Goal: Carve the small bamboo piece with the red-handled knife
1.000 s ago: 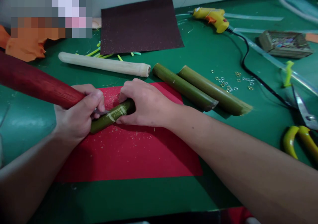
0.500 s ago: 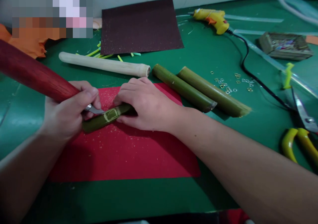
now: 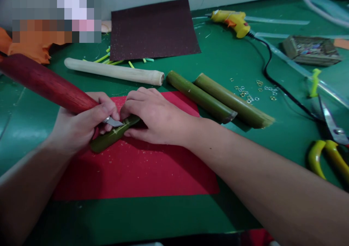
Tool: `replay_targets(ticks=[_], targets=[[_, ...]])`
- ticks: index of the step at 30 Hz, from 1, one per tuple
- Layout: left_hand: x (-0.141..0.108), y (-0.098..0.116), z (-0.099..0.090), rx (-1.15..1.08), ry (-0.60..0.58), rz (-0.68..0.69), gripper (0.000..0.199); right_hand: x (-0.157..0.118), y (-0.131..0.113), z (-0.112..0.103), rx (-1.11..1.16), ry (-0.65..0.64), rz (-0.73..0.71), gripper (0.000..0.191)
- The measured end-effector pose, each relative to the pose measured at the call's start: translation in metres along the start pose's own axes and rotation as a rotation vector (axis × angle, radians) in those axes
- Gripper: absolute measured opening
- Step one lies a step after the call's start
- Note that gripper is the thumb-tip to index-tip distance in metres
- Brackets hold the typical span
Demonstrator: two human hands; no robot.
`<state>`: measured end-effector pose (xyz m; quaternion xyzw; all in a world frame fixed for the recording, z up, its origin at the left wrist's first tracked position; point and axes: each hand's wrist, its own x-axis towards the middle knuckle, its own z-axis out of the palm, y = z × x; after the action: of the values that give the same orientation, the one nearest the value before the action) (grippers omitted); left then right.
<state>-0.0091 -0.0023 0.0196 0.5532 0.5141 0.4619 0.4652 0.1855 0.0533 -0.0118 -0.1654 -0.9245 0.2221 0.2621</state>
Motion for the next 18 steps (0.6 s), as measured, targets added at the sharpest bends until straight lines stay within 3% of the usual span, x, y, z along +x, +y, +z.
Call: replay_targets(ticks=[8,18], targets=[[-0.0043,-0.0055,0.0035,-0.032,0.069,0.007,0.028,0.0001,-0.0022,-0.0013,0.048,-0.029,0.02,0.025],[-0.0064,-0.0064,0.0075,0.001,0.009,0.061,0.029,0.0039,-0.0037,-0.0003,0.104,-0.051,0.07,0.031]])
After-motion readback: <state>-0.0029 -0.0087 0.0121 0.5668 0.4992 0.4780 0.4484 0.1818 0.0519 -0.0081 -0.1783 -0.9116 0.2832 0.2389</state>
